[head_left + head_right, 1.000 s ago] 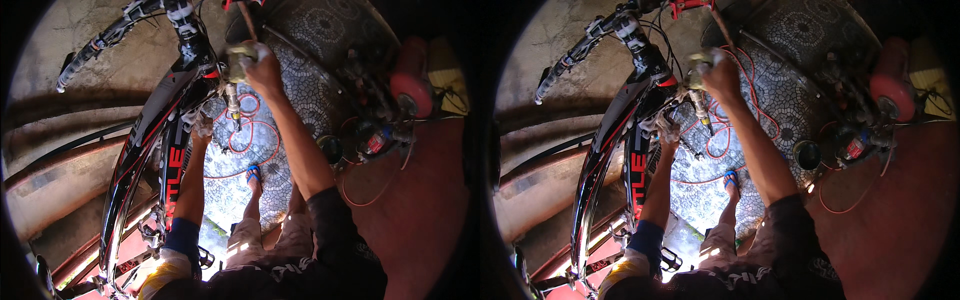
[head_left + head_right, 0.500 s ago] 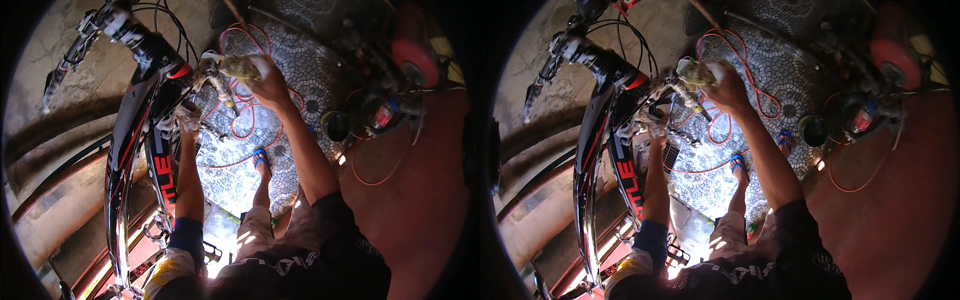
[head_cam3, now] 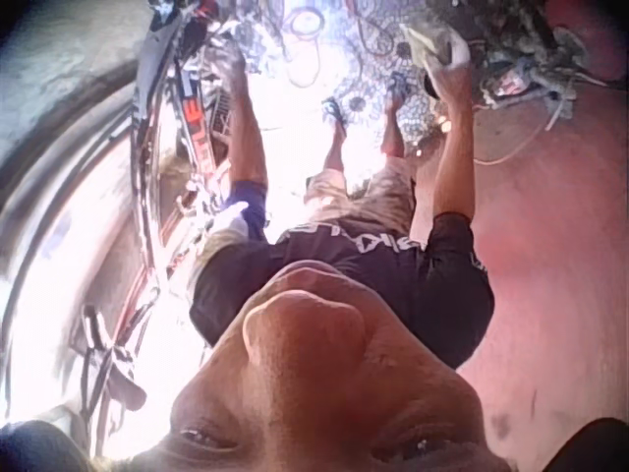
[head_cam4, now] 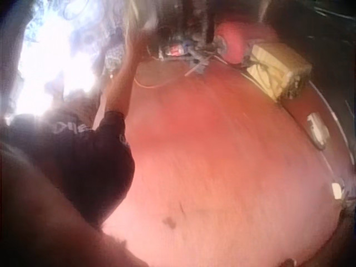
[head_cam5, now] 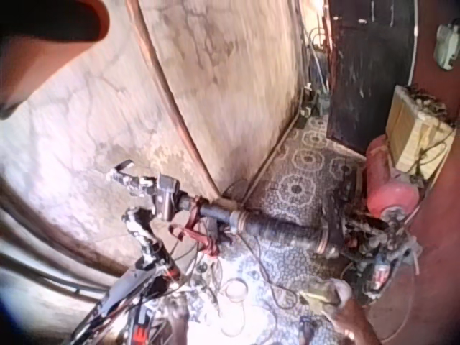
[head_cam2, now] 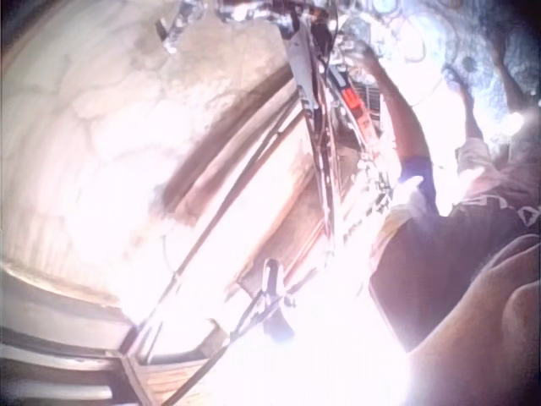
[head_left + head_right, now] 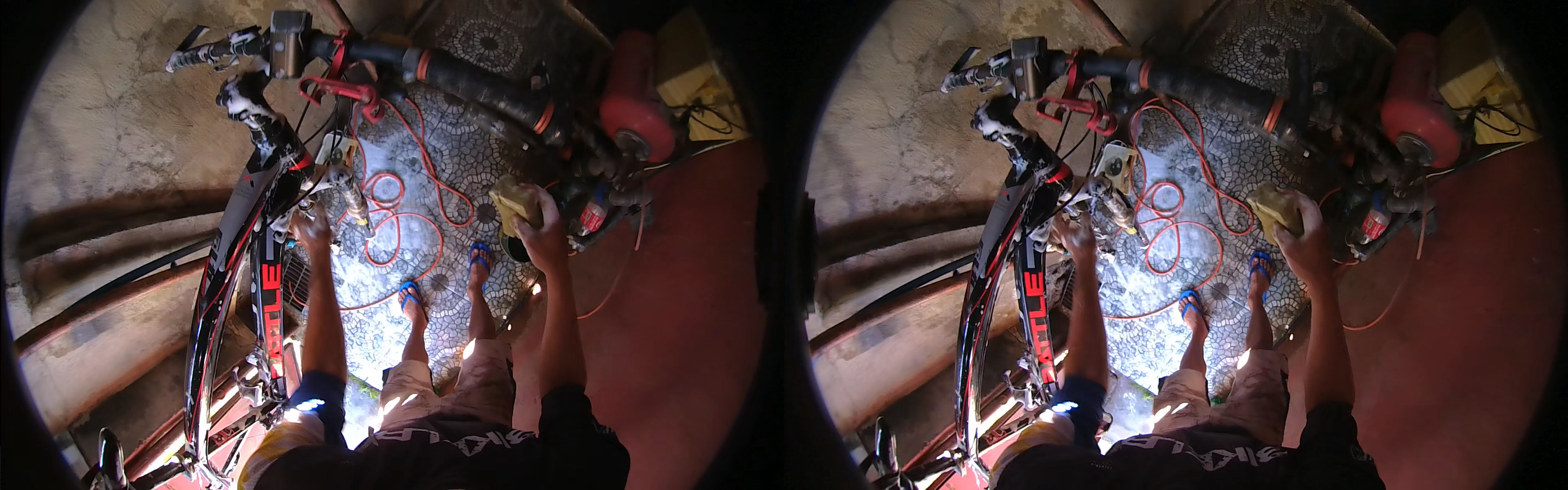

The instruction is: The person scrubs a bicycle frame and handlebars with a soapy sponge, rinsing the sponge in a bucket and continuing to clean various parts of the bike. The person then uses a blue brush to scrub the handlebars and brake levers.

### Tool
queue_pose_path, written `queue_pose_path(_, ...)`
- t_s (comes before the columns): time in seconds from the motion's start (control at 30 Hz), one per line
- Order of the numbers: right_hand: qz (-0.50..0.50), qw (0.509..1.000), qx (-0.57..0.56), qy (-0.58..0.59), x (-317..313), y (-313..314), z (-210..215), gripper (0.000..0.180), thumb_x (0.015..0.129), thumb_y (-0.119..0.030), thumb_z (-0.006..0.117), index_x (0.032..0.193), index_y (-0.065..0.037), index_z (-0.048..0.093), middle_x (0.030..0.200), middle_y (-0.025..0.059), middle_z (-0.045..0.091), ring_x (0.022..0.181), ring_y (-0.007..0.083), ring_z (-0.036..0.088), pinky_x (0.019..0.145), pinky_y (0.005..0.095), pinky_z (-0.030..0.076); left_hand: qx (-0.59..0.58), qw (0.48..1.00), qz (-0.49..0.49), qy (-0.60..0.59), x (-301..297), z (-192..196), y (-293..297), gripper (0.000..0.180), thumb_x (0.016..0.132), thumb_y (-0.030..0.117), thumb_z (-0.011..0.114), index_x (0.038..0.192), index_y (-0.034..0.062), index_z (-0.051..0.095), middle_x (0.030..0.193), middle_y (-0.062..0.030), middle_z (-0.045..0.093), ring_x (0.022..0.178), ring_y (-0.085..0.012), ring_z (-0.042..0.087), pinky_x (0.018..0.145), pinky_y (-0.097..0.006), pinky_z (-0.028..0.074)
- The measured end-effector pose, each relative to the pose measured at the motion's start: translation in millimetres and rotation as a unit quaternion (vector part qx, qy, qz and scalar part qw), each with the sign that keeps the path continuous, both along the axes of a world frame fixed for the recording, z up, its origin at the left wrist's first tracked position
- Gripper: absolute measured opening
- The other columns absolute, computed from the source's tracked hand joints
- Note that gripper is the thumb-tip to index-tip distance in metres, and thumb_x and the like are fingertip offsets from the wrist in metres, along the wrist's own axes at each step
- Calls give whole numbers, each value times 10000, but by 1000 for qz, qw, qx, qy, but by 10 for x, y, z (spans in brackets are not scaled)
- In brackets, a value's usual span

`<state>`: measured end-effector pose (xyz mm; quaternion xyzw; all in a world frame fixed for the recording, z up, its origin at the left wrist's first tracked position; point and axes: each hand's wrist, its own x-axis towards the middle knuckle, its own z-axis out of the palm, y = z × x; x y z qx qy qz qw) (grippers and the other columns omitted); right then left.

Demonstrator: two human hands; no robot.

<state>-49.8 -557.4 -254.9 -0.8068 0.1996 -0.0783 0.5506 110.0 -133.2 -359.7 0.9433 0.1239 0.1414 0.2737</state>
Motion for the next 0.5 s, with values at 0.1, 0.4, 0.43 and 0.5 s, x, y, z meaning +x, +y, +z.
queue_pose_path(0.1,19,1000,-3,11,-62,-178,49,520,786,-1,655,1300,-14,584,1282,185,610,1216,331,599,1052,401,460,-288,943,-103,-131,-370,198,-693,814,852,385,789,1394,-79,398,1305,-268,531,1189,-371,540,1019,-506,432)
queue_pose_path(0.4,152,979,-116,69,-144,-345,126,553,759,-105,715,1294,-80,576,1248,164,618,1165,397,594,992,462,494,-141,981,126,-36,200,737,-1443,488,853,438,812,815,-8,616,814,-103,627,734,-216,527,705,-406,480)
queue_pose_path(0.43,172,972,-130,90,-175,-371,62,568,759,-115,718,1305,-76,566,1255,168,617,1174,398,591,992,464,493,-132,984,119,-35,178,740,-1384,488,854,438,810,819,-8,616,817,-104,628,735,-216,529,706,-405,481)
queue_pose_path(0.5,162,979,-102,63,-196,-388,-246,589,757,-133,728,1315,-64,552,1271,182,620,1189,405,590,990,468,495,-133,986,89,-49,133,766,-1260,486,855,438,808,827,-7,615,823,-104,629,739,-217,532,708,-404,483)
